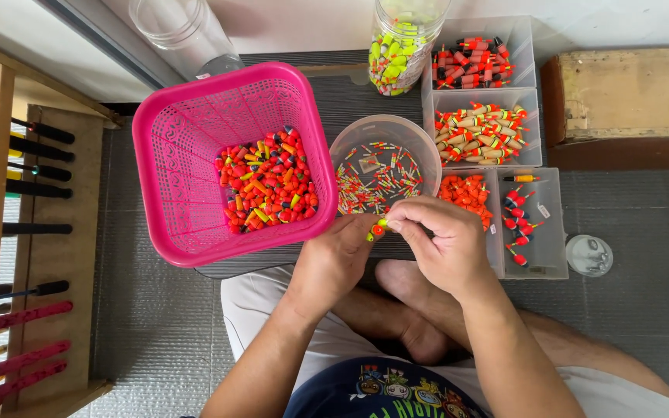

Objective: The person sits on the floor and assembles small fishing lures by hand. They pick up red and yellow plastic bodies from a pink basket and attach small metal hooks from a clear bowl, then place the completed lures into a compartmentalized organizer.

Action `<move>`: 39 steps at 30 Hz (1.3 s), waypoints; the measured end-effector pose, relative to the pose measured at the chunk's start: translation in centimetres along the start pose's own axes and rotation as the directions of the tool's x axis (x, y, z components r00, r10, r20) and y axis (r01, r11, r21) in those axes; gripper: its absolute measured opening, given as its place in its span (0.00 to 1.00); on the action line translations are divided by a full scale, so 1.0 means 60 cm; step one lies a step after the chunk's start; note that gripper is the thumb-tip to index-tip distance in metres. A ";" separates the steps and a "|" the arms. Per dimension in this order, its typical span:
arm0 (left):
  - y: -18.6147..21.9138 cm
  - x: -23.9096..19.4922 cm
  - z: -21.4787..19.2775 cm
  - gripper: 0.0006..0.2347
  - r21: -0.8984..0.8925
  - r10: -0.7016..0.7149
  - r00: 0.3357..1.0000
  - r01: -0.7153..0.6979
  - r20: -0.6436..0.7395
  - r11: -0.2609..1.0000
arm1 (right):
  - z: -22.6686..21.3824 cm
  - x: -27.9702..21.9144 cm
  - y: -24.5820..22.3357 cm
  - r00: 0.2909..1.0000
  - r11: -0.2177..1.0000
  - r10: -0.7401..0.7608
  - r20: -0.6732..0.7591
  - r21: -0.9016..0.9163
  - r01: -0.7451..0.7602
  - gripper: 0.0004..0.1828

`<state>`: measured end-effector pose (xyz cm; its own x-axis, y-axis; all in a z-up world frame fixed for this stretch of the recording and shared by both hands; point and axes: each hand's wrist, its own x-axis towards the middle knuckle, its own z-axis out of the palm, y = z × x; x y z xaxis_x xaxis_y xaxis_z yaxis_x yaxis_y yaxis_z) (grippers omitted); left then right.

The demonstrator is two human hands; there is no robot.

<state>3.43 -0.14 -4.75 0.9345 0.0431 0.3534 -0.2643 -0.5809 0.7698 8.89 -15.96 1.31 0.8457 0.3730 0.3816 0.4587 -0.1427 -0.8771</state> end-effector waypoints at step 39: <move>0.077 0.021 -0.022 0.09 -0.690 -0.540 0.813 0.519 0.216 0.505 | -0.009 0.017 0.026 0.718 0.109 0.683 0.136 0.952 -0.284 0.21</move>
<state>3.05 -1.68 -0.05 0.9543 0.1731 -0.2438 0.1872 0.2898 0.9386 10.63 -16.28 0.48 0.8831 0.2949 -0.3650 -0.4503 0.7515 -0.4822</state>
